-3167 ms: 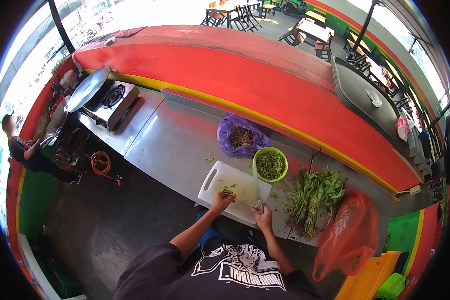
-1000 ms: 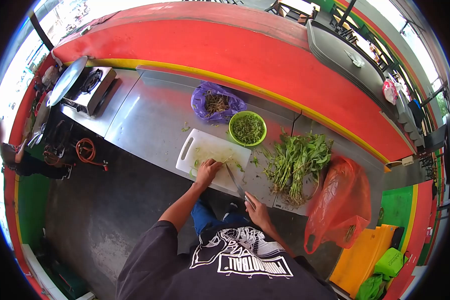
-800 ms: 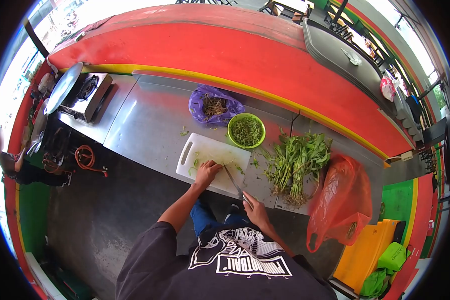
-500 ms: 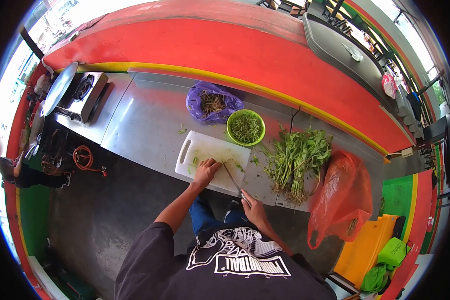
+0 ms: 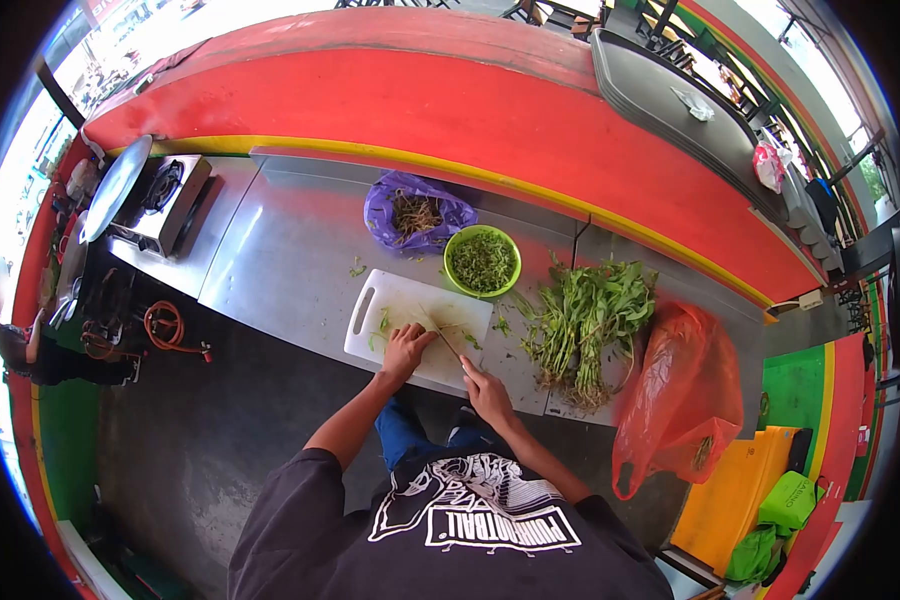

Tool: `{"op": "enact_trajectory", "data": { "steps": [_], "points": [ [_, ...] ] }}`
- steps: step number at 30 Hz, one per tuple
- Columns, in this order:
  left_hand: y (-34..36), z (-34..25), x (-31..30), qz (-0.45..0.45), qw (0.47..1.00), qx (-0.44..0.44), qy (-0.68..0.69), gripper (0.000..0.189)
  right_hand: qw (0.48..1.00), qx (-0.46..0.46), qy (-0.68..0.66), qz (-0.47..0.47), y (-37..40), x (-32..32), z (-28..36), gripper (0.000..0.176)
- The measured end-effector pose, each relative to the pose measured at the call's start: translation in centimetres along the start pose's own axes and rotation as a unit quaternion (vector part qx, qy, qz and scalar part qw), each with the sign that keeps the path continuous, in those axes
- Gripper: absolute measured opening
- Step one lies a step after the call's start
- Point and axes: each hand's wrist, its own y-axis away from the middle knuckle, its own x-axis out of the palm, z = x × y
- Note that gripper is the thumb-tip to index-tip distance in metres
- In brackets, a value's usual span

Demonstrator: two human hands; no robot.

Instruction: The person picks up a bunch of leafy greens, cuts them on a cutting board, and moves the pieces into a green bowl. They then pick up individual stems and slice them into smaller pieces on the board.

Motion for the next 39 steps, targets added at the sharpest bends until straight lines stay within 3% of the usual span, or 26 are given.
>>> {"op": "enact_trajectory", "data": {
  "steps": [6, 7, 9, 12, 14, 20, 27, 31, 33, 39],
  "points": [
    [-1.3, -0.6, -1.3, 0.034, 0.998, -0.036, 0.034, 0.022, 0.989, -0.043, -0.102, -0.093, -1.1, -0.6, 0.3, 0.043],
    [-1.8, -0.9, -1.6, 0.046, 0.995, -0.076, 0.054, 0.02, 0.99, -0.043, -0.103, -0.091, -0.8, -1.0, 0.4, 0.043],
    [-2.7, -0.9, -1.4, 0.058, 0.989, -0.116, 0.075, 0.02, 0.988, 0.055, -0.118, -0.081, -0.2, -1.7, 0.0, 0.041],
    [-4.4, -0.9, -0.3, 0.012, 0.992, -0.089, 0.088, 0.024, 0.985, 0.075, -0.11, -0.113, -0.3, -1.7, -1.1, 0.04],
    [-5.4, -1.6, -0.3, -0.039, 0.998, -0.02, 0.045, 0.023, 0.982, 0.098, -0.107, -0.12, -0.5, -1.9, -1.5, 0.04],
    [-5.8, -0.2, 2.2, 0.042, 0.996, -0.003, 0.075, 0.014, 0.981, 0.084, -0.072, -0.161, -2.6, -1.0, -2.1, 0.036],
    [-5.8, -2.1, 2.0, 0.001, 0.991, -0.091, 0.095, 0.014, 0.986, 0.116, -0.035, -0.113, -4.8, 0.1, -2.3, 0.028],
    [-5.5, -2.8, 2.2, 0.041, 0.986, -0.055, 0.149, 0.02, 0.983, 0.128, -0.04, -0.125, -5.4, 1.1, -3.3, 0.024],
    [-5.4, -3.0, 2.3, 0.05, 0.996, 0.013, 0.075, 0.022, 0.985, 0.113, -0.025, -0.132, -5.6, 1.4, -3.7, 0.023],
    [-5.8, -3.0, 2.5, 0.073, 0.995, 0.033, 0.057, 0.019, 0.985, 0.123, -0.029, -0.12, -5.7, 1.6, -4.1, 0.025]
  ]
}}
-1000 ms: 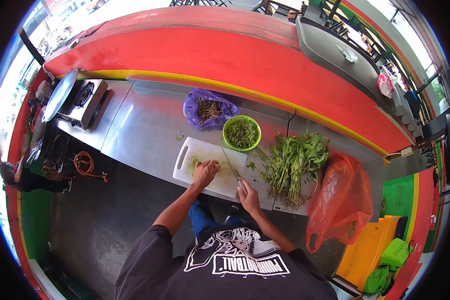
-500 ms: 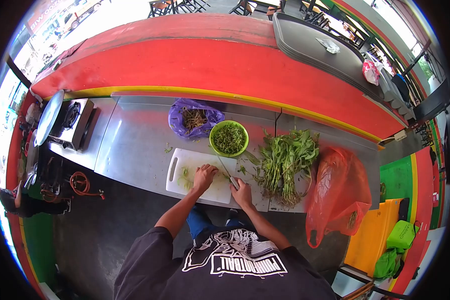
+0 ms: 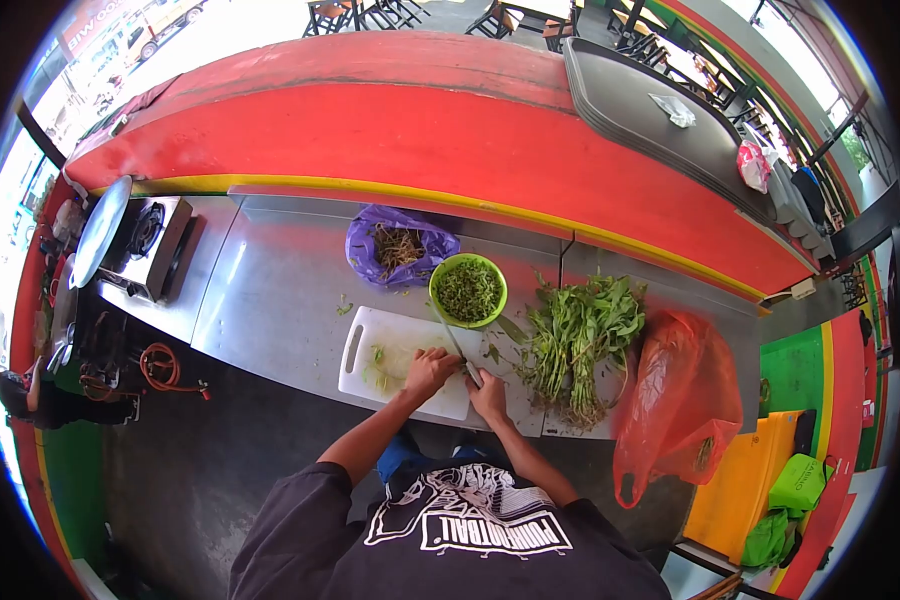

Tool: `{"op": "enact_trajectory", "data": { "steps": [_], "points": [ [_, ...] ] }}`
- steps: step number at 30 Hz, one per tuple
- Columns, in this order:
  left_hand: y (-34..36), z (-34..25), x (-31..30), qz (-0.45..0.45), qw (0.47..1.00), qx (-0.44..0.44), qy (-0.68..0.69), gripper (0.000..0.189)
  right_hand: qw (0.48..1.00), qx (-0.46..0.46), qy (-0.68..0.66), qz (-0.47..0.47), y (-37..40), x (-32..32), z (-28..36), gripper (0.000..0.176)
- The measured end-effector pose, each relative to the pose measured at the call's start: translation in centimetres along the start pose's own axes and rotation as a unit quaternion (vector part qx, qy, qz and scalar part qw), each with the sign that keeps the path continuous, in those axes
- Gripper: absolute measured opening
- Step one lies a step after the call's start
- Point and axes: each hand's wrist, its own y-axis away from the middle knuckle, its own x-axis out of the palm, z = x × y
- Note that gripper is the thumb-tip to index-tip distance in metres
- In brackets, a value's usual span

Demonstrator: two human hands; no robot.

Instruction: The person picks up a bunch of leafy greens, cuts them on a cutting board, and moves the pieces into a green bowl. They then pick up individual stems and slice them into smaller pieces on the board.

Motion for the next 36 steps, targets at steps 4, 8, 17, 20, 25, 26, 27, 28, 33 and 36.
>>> {"op": "enact_trajectory", "data": {
  "steps": [4, 8, 17, 20, 25, 26, 27, 28, 33, 36],
  "points": [
    [-0.1, -0.2, 0.3, -0.005, 1.0, 0.001, -0.013, 0.014, 0.998, -0.041, -0.031, -0.038, 0.3, 0.0, 0.2, 0.026],
    [-0.2, 0.1, 0.3, 0.002, 1.0, -0.001, -0.006, 0.01, 0.996, 0.009, -0.08, -0.036, 0.6, -0.5, 1.7, 0.025],
    [-4.5, 9.0, -4.7, -0.099, 0.979, -0.17, 0.055, 0.008, 0.993, 0.017, -0.108, -0.048, 1.2, -0.5, 2.7, 0.027],
    [-8.7, 12.8, -8.6, -0.169, 0.965, -0.194, 0.046, 0.01, 0.995, 0.037, -0.084, -0.031, 1.4, -0.7, 3.0, 0.027],
    [-13.6, 15.4, -12.1, -0.232, 0.953, -0.178, 0.082, 0.025, 0.994, 0.025, -0.095, -0.057, 1.8, -0.6, 2.9, 0.027],
    [-13.8, 14.6, -12.8, -0.224, 0.956, -0.176, 0.073, 0.028, 0.994, 0.024, -0.088, -0.06, 1.9, -0.7, 2.9, 0.027],
    [-13.6, 14.2, -12.9, -0.216, 0.958, -0.176, 0.063, 0.032, 0.994, 0.028, -0.085, -0.058, 2.0, -0.8, 2.9, 0.027],
    [-13.1, 13.5, -12.7, -0.214, 0.958, -0.179, 0.065, 0.032, 0.994, 0.029, -0.087, -0.058, 2.1, -0.9, 2.9, 0.026],
    [-5.4, 10.7, -6.3, -0.016, 0.988, -0.106, 0.113, 0.015, 0.994, 0.054, -0.094, -0.033, 2.7, -1.4, 2.7, 0.027],
    [2.6, 3.6, -2.5, 0.025, 0.99, -0.122, 0.062, 0.04, 0.993, 0.043, -0.111, -0.014, 2.9, -1.4, 2.0, 0.028]
  ]
}}
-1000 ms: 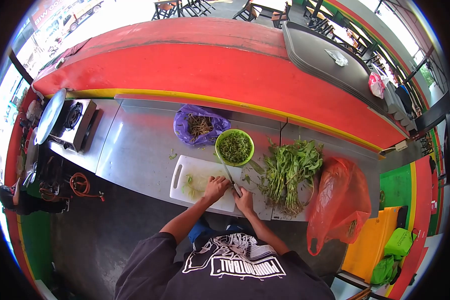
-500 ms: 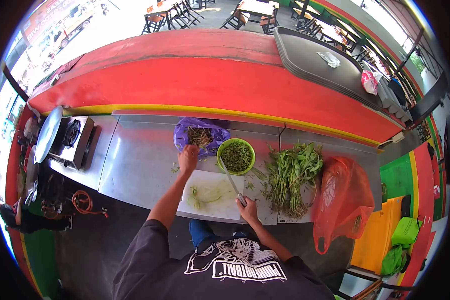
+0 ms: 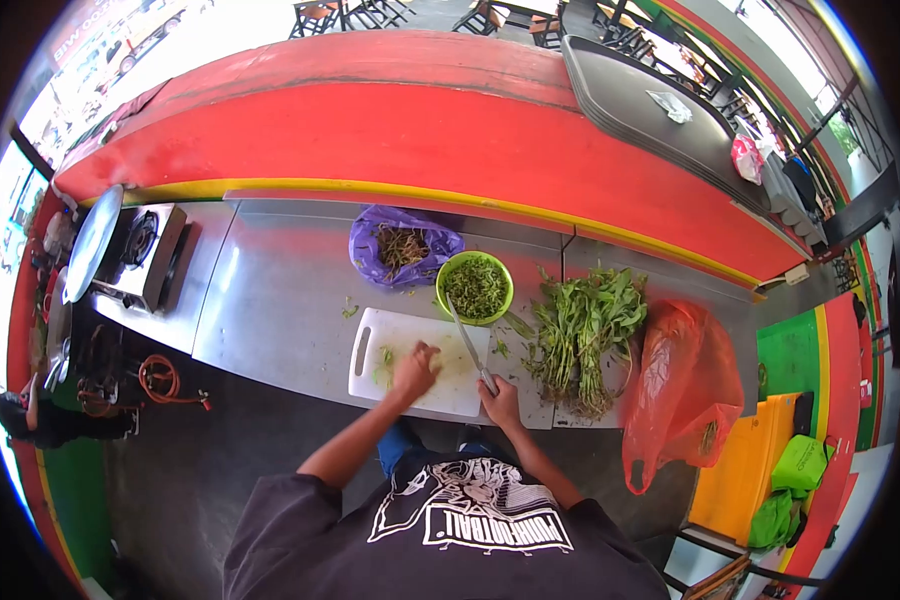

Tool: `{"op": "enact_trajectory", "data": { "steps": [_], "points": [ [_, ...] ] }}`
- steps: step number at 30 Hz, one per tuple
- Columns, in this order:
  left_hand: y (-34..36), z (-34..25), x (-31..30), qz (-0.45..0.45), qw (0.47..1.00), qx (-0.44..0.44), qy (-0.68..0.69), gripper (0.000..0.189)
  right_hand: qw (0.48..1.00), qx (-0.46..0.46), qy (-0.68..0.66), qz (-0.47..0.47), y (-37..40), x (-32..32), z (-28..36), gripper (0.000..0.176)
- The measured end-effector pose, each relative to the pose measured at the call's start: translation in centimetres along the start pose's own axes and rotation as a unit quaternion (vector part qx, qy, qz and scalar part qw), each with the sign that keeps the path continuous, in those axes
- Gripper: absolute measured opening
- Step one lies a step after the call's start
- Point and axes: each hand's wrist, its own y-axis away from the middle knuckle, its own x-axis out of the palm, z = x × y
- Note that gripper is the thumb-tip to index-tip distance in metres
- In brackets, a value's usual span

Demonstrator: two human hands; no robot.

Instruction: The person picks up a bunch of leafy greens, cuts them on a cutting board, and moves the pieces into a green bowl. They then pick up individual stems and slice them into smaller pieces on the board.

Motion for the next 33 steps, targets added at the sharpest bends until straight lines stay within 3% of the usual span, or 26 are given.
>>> {"op": "enact_trajectory", "data": {
  "steps": [1, 4, 8, 13, 20, 22, 28, 33],
  "points": [
    [1.9, -2.0, 0.6, 0.026, 0.998, -0.054, -0.003, 0.043, 1.0, -0.01, 0.016, 0.001, 0.0, -0.1, 0.0, 0.028],
    [5.1, -4.3, 2.4, -0.093, 0.994, -0.002, -0.059, 0.038, 0.999, -0.026, 0.029, 0.009, 0.2, -0.4, -0.4, 0.028],
    [5.7, -4.6, 3.2, -0.105, 0.994, -0.02, -0.036, 0.031, 0.998, -0.04, 0.033, 0.029, 0.9, -1.0, -0.6, 0.028],
    [5.2, -3.5, 2.8, -0.149, 0.987, 0.06, -0.022, 0.021, 0.996, -0.04, 0.03, 0.07, 2.0, -2.3, -1.1, 0.027],
    [4.4, -2.8, 2.7, -0.177, 0.984, -0.006, 0.033, 0.015, 0.994, -0.065, 0.013, 0.083, 3.1, -4.0, -4.1, 0.026],
    [4.0, -3.0, 3.0, -0.198, 0.972, -0.103, 0.069, 0.016, 0.994, -0.068, 0.009, 0.083, 3.1, -4.3, -4.3, 0.026],
    [3.1, -3.1, 4.0, -0.192, 0.967, -0.152, 0.073, 0.018, 0.994, -0.05, 0.01, 0.1, 3.1, -4.9, -4.1, 0.026],
    [3.1, -3.1, 4.1, -0.188, 0.972, -0.129, 0.057, 0.021, 0.992, -0.075, 0.002, 0.101, 2.8, -4.3, -4.3, 0.028]
  ]
}}
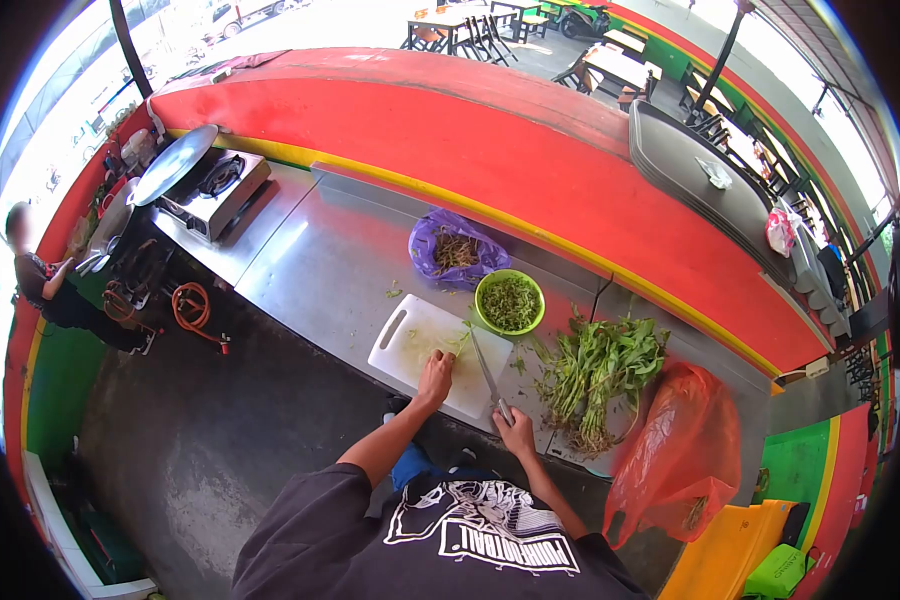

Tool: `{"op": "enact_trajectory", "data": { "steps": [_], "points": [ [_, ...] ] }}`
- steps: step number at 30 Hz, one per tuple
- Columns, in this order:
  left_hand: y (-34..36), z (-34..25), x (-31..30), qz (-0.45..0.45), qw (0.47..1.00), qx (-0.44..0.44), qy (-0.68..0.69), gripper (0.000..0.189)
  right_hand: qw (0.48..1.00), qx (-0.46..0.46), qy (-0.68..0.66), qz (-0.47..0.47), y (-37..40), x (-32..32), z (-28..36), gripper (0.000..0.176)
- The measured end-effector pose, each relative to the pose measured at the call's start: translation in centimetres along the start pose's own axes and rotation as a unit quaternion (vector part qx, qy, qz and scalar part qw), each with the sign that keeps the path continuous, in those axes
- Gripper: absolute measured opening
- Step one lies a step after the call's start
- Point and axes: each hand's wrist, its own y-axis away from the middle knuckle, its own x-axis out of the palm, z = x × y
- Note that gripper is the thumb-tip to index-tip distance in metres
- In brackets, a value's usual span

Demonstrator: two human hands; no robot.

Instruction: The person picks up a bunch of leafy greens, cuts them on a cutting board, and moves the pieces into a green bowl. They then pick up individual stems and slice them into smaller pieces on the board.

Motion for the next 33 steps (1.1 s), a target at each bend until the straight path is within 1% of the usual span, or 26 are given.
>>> {"op": "enact_trajectory", "data": {
  "steps": [1, 2, 4, 6, 8, 9, 11, 14, 17, 19, 22, 29, 31, 32, 33],
  "points": [
    [0.1, 0.1, 0.0, -0.003, 1.0, 0.021, -0.01, 0.022, 1.0, 0.014, -0.002, 0.014, -0.1, 0.0, 0.2, 0.029],
    [0.2, 0.2, -0.1, -0.002, 1.0, 0.021, -0.011, 0.022, 0.999, 0.028, -0.005, 0.028, -0.2, 0.1, 0.4, 0.03],
    [0.5, 0.1, -0.6, 0.017, 0.994, 0.075, -0.083, 0.017, 0.998, 0.041, 0.01, 0.046, -0.5, -0.2, 1.6, 0.032],
    [0.6, -0.1, -0.4, 0.008, 0.993, 0.081, -0.089, 0.017, 0.996, 0.054, 0.026, 0.062, -0.6, -0.1, 2.2, 0.033],
    [0.7, 0.1, 0.0, 0.0, 0.992, 0.088, -0.095, 0.016, 1.0, -0.007, -0.026, 0.013, -0.7, 0.6, 2.2, 0.033],
    [0.7, 0.0, -0.1, 0.008, 0.992, 0.086, -0.093, 0.017, 1.0, -0.005, -0.026, 0.012, -0.7, 0.6, 2.1, 0.033],
    [0.6, -0.2, -0.1, 0.017, 0.992, 0.083, -0.091, 0.018, 0.994, 0.067, -0.055, 0.061, -0.7, 0.5, 1.9, 0.035],
    [0.5, -0.2, 0.1, 0.012, 0.994, 0.064, -0.085, 0.02, 0.991, 0.089, -0.079, 0.068, -0.4, 0.2, 2.4, 0.035],
    [0.4, -0.3, 0.3, -0.002, 0.996, 0.058, -0.067, 0.021, 0.99, 0.098, -0.071, 0.073, 0.0, 0.1, 2.1, 0.035],
    [0.2, -0.7, 0.0, 0.021, 0.996, 0.031, -0.075, 0.021, 0.99, 0.101, -0.068, 0.078, 0.2, -0.1, 2.0, 0.035],
    [-0.1, -1.0, -0.3, 0.047, 0.996, 0.023, -0.073, 0.021, 0.99, 0.098, -0.068, 0.078, 0.6, -0.1, 1.5, 0.035],
    [-0.2, -0.2, 0.3, 0.049, 0.997, -0.003, -0.059, 0.018, 0.99, 0.092, -0.082, 0.073, 1.2, -0.2, 1.2, 0.036],
    [-0.3, -1.0, -0.3, 0.046, 0.997, -0.036, -0.053, 0.012, 0.99, 0.094, -0.085, 0.066, 1.4, -0.4, 1.7, 0.036],
    [-0.3, -1.1, -0.4, 0.027, 0.999, -0.033, -0.032, 0.014, 0.99, 0.091, -0.09, 0.065, 1.6, -0.4, 2.0, 0.035],
    [-0.2, -0.7, -0.4, 0.033, 0.999, -0.03, -0.03, 0.014, 0.99, 0.095, -0.089, 0.058, 1.7, -0.4, 2.0, 0.035]
  ]
}}
